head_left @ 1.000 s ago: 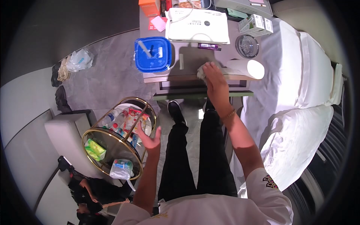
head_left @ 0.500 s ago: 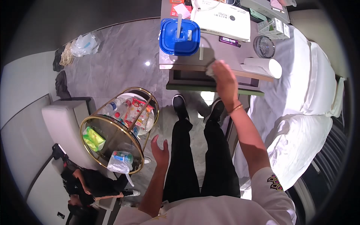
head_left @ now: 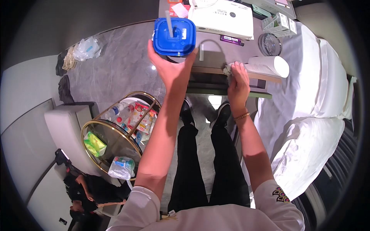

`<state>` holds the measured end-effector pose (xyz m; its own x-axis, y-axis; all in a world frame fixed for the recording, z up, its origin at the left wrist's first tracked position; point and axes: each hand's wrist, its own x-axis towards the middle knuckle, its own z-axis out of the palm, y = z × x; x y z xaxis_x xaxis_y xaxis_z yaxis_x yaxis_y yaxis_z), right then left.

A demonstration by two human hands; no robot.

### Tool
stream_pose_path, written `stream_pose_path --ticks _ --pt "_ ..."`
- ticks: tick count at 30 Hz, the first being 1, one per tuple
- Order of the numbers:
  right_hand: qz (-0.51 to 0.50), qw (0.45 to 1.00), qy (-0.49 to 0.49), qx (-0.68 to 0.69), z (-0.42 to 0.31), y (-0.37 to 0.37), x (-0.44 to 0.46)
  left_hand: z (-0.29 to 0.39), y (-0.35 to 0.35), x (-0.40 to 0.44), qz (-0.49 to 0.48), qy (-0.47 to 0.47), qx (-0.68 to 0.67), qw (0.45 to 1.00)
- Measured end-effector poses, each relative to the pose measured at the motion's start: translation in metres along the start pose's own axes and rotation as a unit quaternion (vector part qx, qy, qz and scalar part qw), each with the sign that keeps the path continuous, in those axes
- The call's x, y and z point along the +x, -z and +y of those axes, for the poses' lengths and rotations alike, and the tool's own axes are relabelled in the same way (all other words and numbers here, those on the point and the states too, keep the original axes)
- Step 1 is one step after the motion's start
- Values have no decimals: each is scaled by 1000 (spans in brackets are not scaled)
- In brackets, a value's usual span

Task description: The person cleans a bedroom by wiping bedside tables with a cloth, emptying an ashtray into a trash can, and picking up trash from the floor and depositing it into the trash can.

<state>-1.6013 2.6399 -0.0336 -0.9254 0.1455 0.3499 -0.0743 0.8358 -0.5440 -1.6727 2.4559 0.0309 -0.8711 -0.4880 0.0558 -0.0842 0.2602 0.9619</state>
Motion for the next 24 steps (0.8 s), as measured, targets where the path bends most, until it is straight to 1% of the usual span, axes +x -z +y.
stream_pose_path --ticks 1,3,4,5,7,8,9,10,12,13,15,16,18,19,21,22,24 --pt "2 1000 -4 -1 0 0 0 -3 -6 2 -4 -1 1 1000" --pt "-8 1000 -3 8 1 2 1 -7 -16 3 11 -34 -121 992" --pt "-6 1000 -7 7 1 3 1 -8 -20 3 30 -58 -122 990" --pt "-9 1000 -9 16 0 5 2 -8 -21 2 26 -58 -121 991" --pt "-11 1000 -13 25 -3 8 4 -10 -16 4 41 -94 -77 992" --pt "-9 996 -56 72 -5 11 4 -16 -13 8 49 -101 -44 993" --pt "-7 988 -97 118 -7 14 5 -14 -8 12 46 -101 -45 993" --pt "-7 988 -100 116 -13 19 9 -7 0 14 46 -98 -29 994" --pt "-42 965 -118 232 -27 31 18 5 16 16 41 -96 -23 994" --pt "-42 964 -121 232 -34 31 25 8 24 17 46 -92 -37 994" --pt "-122 931 -68 337 -49 21 43 11 43 22 36 -133 -15 990" --pt "-122 930 -68 341 -53 10 51 12 52 24 36 -135 -12 990" --pt "-141 937 55 314 -60 -20 74 16 66 26 41 -136 35 989" --pt "-140 936 56 318 -64 -37 84 19 71 26 42 -138 38 989" --pt "-130 934 202 263 -69 -72 104 26 78 25 50 -132 29 990" --pt "-130 934 202 265 -68 -89 111 28 81 24 43 -124 15 991" --pt "-142 933 275 182 -68 -114 120 32 85 23 42 -123 10 991"
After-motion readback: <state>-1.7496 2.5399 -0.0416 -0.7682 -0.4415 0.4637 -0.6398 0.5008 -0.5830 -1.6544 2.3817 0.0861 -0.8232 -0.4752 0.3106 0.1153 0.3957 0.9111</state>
